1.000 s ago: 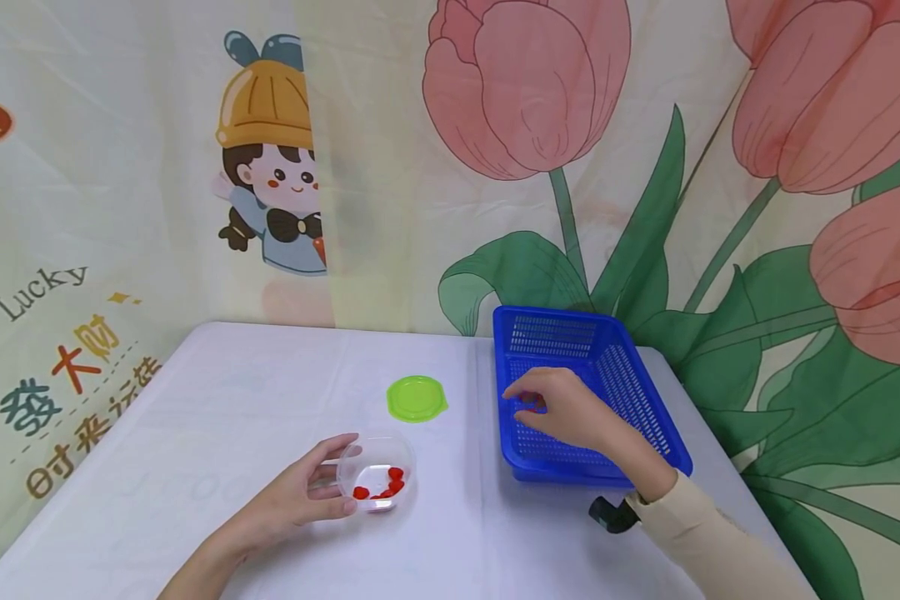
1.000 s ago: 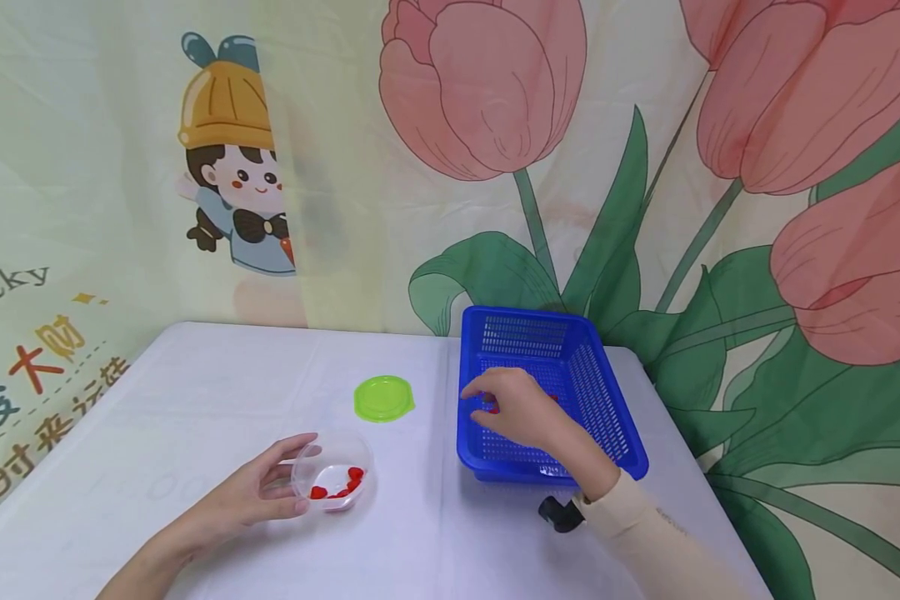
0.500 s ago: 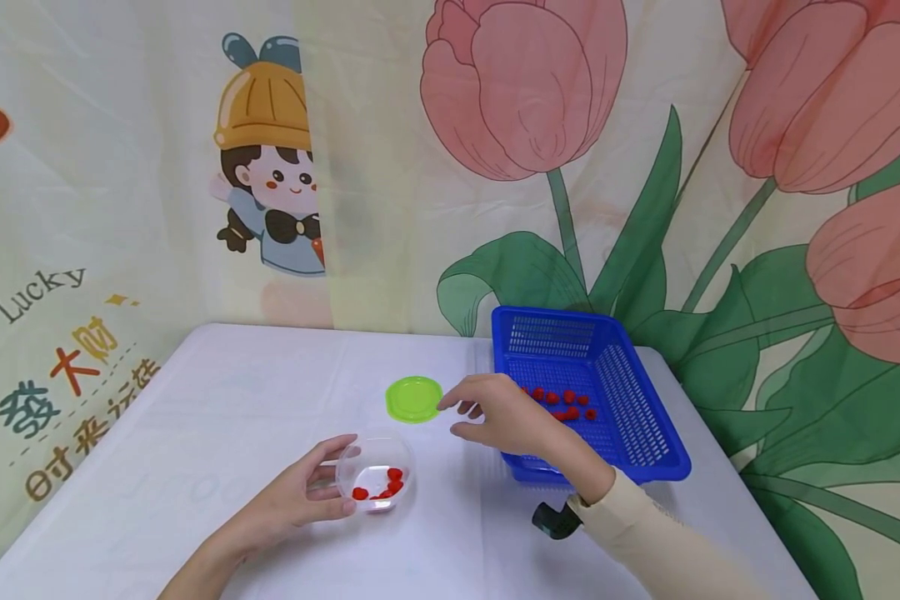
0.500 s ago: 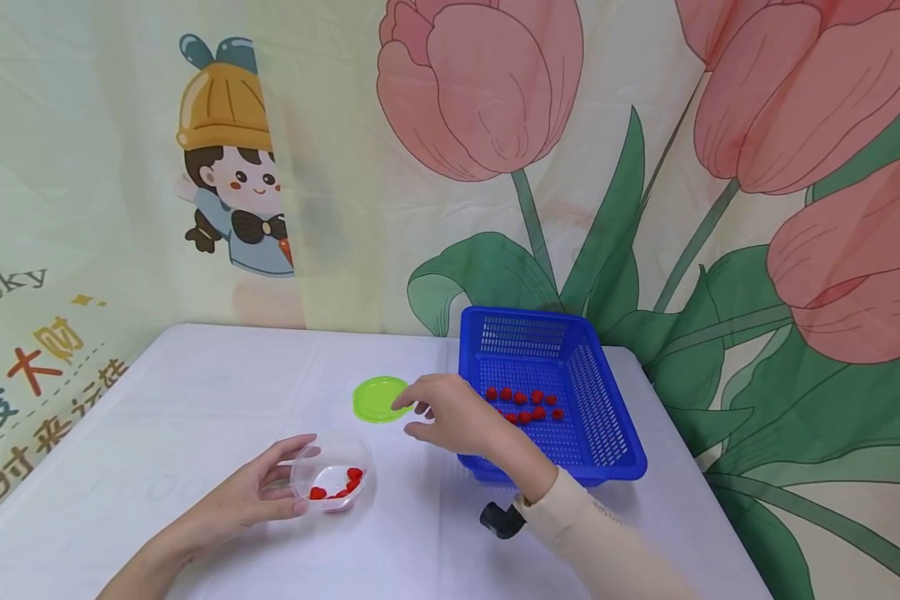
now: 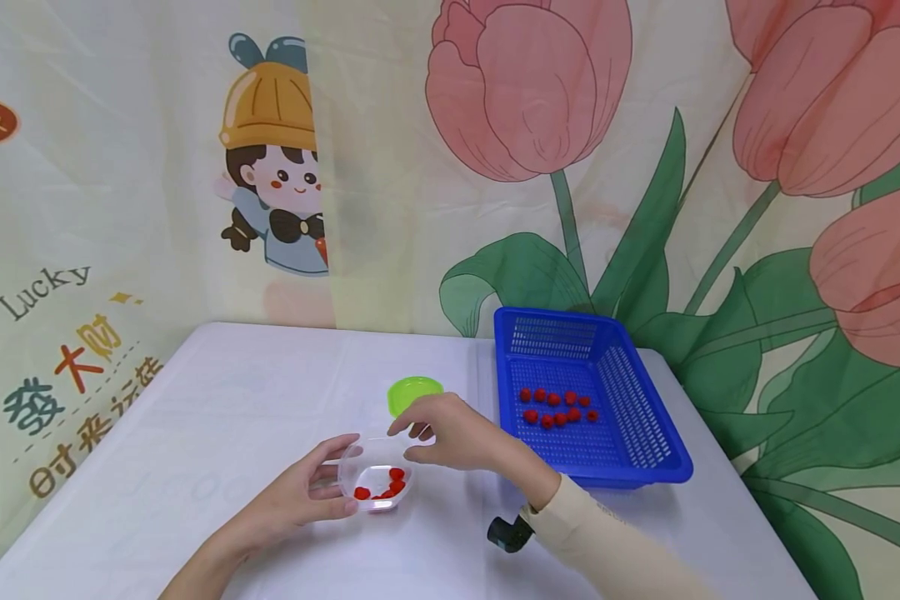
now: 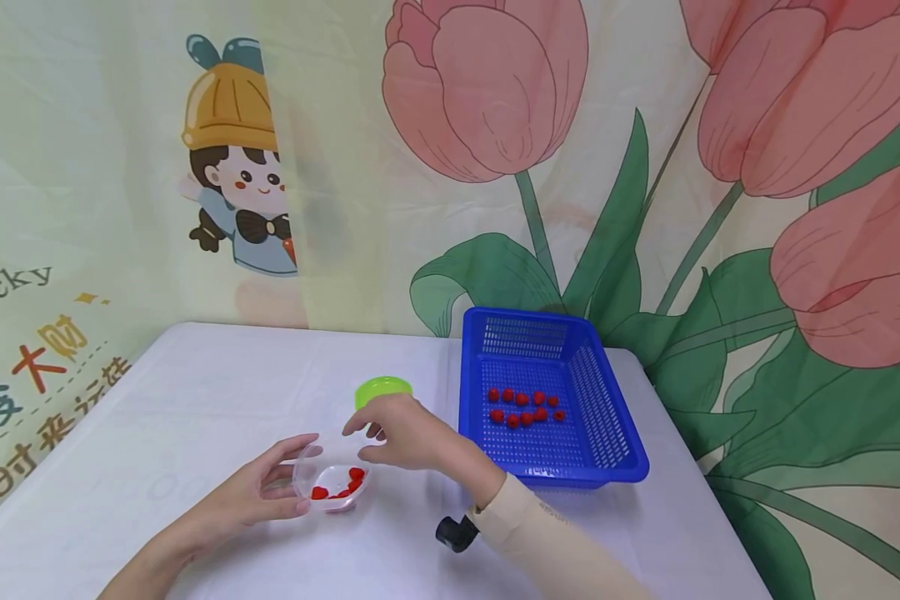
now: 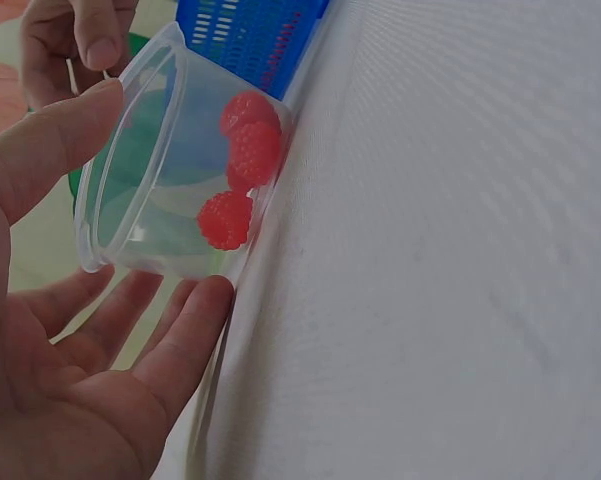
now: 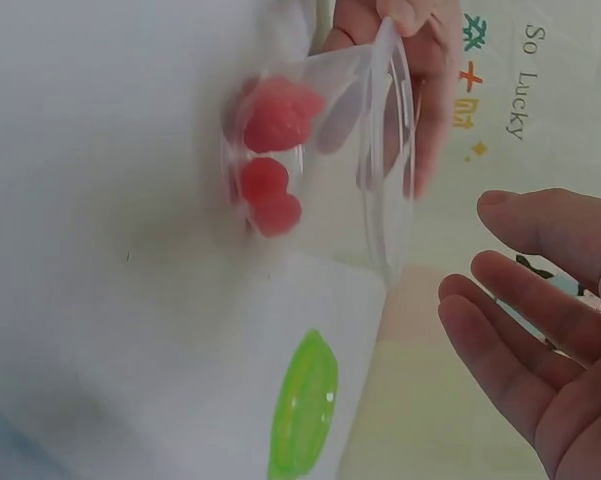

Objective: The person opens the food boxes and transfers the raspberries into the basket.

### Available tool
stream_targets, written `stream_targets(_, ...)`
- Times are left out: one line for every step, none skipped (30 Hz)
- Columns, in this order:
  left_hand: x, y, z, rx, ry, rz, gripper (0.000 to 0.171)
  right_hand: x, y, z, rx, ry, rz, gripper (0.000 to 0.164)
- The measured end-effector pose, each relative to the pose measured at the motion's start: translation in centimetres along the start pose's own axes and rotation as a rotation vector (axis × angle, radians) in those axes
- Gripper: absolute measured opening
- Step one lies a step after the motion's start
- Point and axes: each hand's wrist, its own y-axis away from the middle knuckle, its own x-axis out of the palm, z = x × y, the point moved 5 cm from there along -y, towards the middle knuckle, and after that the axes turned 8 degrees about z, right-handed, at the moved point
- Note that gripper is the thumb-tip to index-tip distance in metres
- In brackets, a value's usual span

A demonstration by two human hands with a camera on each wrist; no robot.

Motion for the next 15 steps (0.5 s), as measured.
stream_targets(0.0, 0.0, 0.0, -0.001, 0.000, 0.000, 0.091, 0.3, -0.3, 0.1, -0.001, -0.004, 0.007, 0.030)
stream_targets(0.0, 0.0, 0.0, -0.003, 0.000, -0.001, 0.091, 0.6, -0.6, 0.1, -0.003, -0.004, 0.014, 0.030)
stream_targets(0.0, 0.0, 0.0, -0.004, 0.002, -0.001, 0.091, 0.9, -0.8, 0.2, -0.006, -0.005, 0.020, 0.030)
stream_targets(0.0, 0.0, 0.0, -0.005, 0.004, -0.001, 0.091, 1.1, -1.1, 0.2, -0.007, -0.004, 0.027, 0.030)
stream_targets(0.0, 0.0, 0.0, -0.006, 0.005, -0.001, 0.091, 1.4, -1.4, 0.2, -0.008, -0.004, 0.035, 0.030)
stream_targets(0.0, 0.0, 0.0, -0.005, 0.008, 0.001, 0.091, 1.7, -1.6, 0.2, -0.008, -0.003, 0.042, 0.031)
stream_targets(0.0, 0.1, 0.0, -0.004, 0.010, 0.001, 0.091, 2.0, -1.8, 0.2, -0.008, -0.001, 0.050, 0.031)
stream_targets(0.0, 0.1, 0.0, -0.003, 0.013, 0.003, 0.091, 2.3, -2.0, 0.2, -0.007, 0.001, 0.056, 0.031)
stream_targets(0.0, 0.1, 0.0, -0.003, 0.016, 0.006, 0.091, 2.6, -2.2, 0.2, -0.007, 0.001, 0.061, 0.031)
stream_targets(0.0, 0.1, 0.0, 0.000, 0.020, 0.009, 0.091, 2.9, -2.3, 0.2, -0.003, 0.003, 0.065, 0.031)
stream_targets(0.0, 0.1, -0.1, 0.003, 0.022, 0.012, 0.092, 3.2, -2.5, 0.2, -0.001, 0.005, 0.069, 0.032)
stream_targets(0.0, 0.2, -0.1, 0.005, 0.023, 0.014, 0.092, 3.4, -2.7, 0.2, 0.000, 0.009, 0.072, 0.032)
stream_targets(0.0, 0.2, -0.1, 0.007, 0.023, 0.016, 0.092, 3.6, -2.8, 0.1, 0.000, 0.011, 0.076, 0.032)
stream_targets(0.1, 0.2, -0.1, 0.010, 0.024, 0.018, 0.092, 3.8, -3.0, 0.2, 0.001, 0.013, 0.080, 0.031)
stream_targets(0.1, 0.2, -0.1, 0.014, 0.024, 0.020, 0.092, 4.0, -3.1, 0.2, 0.000, 0.018, 0.084, 0.031)
